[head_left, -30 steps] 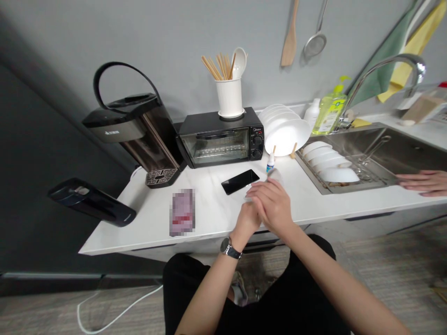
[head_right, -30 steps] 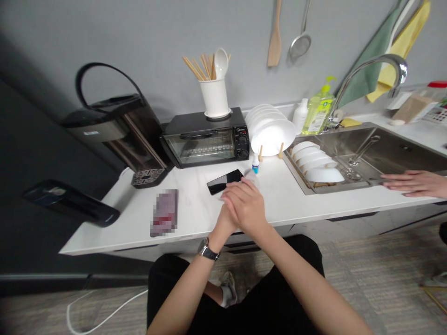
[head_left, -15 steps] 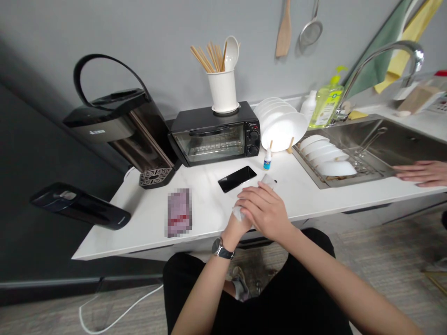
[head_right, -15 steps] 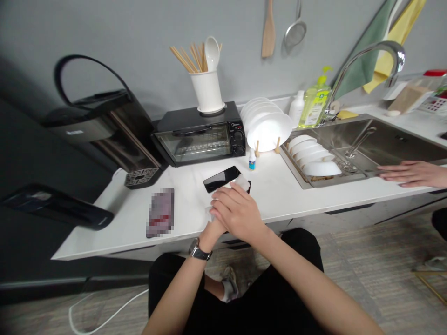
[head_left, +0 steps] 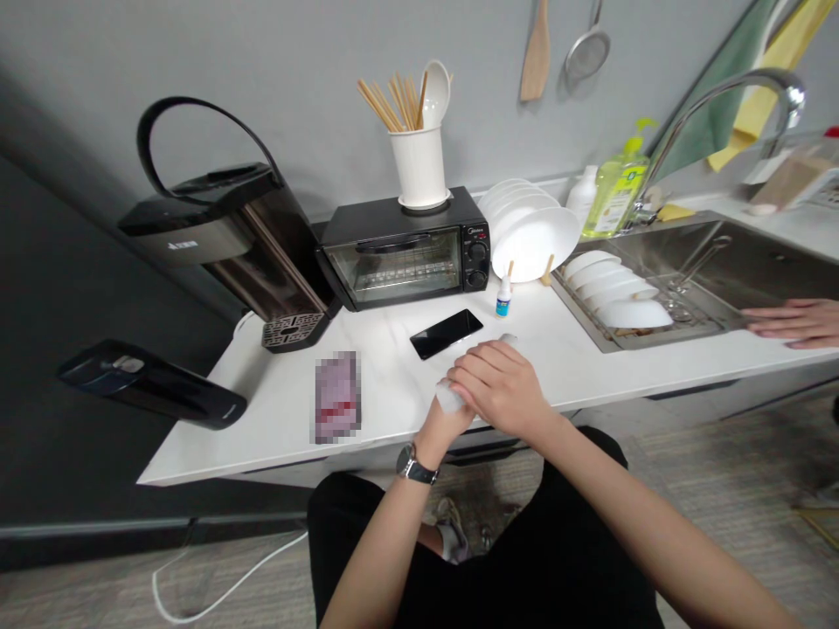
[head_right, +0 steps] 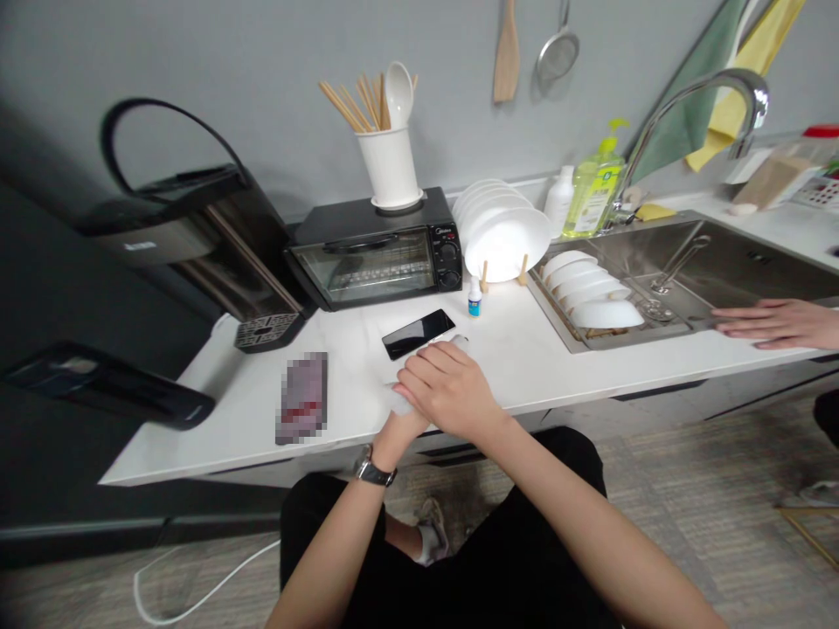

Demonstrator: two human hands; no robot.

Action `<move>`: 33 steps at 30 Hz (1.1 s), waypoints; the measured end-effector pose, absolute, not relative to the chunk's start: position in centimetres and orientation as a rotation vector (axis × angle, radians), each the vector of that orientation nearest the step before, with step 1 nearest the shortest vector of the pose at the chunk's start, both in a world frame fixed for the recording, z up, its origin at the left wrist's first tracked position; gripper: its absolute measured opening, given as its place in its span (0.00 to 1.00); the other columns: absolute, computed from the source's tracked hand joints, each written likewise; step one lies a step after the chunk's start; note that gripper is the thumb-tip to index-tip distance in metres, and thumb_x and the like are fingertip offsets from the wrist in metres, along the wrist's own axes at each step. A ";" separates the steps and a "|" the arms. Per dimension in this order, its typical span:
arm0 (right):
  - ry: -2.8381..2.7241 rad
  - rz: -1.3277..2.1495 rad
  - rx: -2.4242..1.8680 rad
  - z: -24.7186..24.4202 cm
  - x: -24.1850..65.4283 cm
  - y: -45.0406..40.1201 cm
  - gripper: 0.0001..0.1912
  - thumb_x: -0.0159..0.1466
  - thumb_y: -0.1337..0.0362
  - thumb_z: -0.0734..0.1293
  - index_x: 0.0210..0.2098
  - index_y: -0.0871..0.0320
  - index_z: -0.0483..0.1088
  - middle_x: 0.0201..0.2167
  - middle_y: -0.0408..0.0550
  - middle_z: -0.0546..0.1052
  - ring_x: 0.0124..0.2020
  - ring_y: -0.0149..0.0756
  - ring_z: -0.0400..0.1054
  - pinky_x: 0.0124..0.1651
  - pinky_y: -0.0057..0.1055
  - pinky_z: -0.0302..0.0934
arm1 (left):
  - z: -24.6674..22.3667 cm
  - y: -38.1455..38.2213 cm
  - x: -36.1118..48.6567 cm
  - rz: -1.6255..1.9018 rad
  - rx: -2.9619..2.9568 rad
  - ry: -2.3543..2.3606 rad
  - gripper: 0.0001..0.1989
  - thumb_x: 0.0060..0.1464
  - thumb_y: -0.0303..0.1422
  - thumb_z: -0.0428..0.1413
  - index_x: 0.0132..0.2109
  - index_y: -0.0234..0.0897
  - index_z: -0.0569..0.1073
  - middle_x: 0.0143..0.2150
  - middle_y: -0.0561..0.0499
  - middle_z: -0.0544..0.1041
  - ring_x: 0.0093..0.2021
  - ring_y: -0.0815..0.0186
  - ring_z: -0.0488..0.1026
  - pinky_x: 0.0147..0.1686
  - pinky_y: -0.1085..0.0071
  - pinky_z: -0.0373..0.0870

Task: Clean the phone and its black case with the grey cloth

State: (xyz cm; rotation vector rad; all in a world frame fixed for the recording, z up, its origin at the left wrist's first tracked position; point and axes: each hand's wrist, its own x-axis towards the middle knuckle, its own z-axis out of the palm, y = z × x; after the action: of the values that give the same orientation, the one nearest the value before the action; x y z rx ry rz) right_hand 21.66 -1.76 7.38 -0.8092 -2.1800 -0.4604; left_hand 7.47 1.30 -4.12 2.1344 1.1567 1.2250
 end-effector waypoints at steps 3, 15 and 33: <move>-2.137 -0.439 -0.832 7.0 23.2 -0.7 0.20 0.79 0.58 0.56 0.39 0.55 0.76 0.33 0.48 0.79 0.36 0.41 0.67 0.41 0.40 0.58 | -3.5 1.3 7.5 1.180 2.198 1.084 0.09 0.63 0.31 0.57 0.33 0.38 0.76 0.33 0.44 0.81 0.37 0.56 0.80 0.44 0.61 0.78; -2.037 -0.298 -0.909 7.3 21.1 -2.1 0.16 0.77 0.64 0.57 0.41 0.55 0.76 0.41 0.49 0.82 0.46 0.44 0.71 0.59 0.45 0.61 | -3.3 1.2 7.5 1.139 2.232 1.064 0.10 0.65 0.28 0.54 0.48 0.33 0.79 0.46 0.37 0.84 0.48 0.52 0.82 0.49 0.60 0.79; -2.042 -0.345 -0.915 7.1 21.5 -0.9 0.18 0.78 0.62 0.57 0.41 0.56 0.77 0.39 0.50 0.82 0.42 0.43 0.73 0.51 0.41 0.64 | -2.9 1.1 7.3 1.183 2.188 1.032 0.06 0.63 0.29 0.56 0.45 0.36 0.78 0.42 0.40 0.83 0.46 0.51 0.81 0.51 0.58 0.77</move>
State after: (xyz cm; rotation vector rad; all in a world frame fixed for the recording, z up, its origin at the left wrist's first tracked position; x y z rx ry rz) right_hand 21.54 -0.86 7.12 -0.9153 -2.0417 -0.3454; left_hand 7.29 1.15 -2.87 2.1878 1.0316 1.1835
